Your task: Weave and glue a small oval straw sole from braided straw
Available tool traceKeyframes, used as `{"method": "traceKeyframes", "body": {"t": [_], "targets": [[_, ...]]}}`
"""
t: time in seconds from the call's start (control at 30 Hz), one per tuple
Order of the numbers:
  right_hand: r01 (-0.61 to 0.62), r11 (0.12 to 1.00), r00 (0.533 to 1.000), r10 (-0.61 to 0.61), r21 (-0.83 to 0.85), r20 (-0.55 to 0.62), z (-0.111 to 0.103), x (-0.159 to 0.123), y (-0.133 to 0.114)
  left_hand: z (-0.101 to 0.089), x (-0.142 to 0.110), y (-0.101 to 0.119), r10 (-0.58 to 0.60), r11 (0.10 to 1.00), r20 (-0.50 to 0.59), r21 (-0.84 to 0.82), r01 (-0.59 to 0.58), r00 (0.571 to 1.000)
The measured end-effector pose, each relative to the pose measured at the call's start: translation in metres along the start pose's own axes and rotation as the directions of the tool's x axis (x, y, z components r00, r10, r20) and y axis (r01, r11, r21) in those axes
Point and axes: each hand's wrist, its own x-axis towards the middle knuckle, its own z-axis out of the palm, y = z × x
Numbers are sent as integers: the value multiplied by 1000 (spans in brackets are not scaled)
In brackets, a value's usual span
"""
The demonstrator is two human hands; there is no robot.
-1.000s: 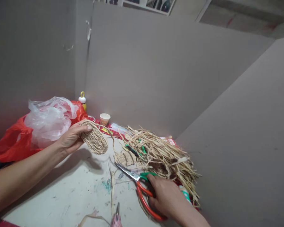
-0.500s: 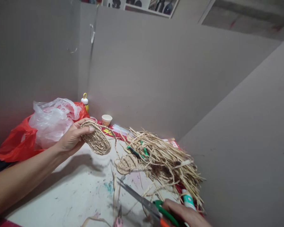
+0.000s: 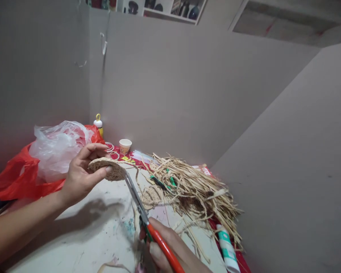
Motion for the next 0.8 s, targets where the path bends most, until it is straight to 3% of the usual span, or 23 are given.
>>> {"method": "traceKeyframes", "body": {"t": [0.17, 0.3, 0.47, 0.63, 0.8], "targets": [[-37, 998, 999, 36, -40, -40, 13, 8, 5, 7, -7, 5, 106, 993, 26, 59, -107, 994], [-62, 988, 987, 39, -141, -159, 21, 14, -6, 9, -7, 6, -19, 999, 56, 37, 17, 998], [16, 990, 986, -39, -140, -162, 28, 25, -24, 9, -6, 4, -228, 969, 102, -73, 235, 968], [62, 989, 977, -87, -133, -196, 31, 34, -28, 10, -7, 3, -283, 954, 77, -76, 289, 956], [23, 995, 988, -37, -94, -151, 32, 32, -29, 12, -8, 4, -304, 949, 61, -69, 308, 951]]}}
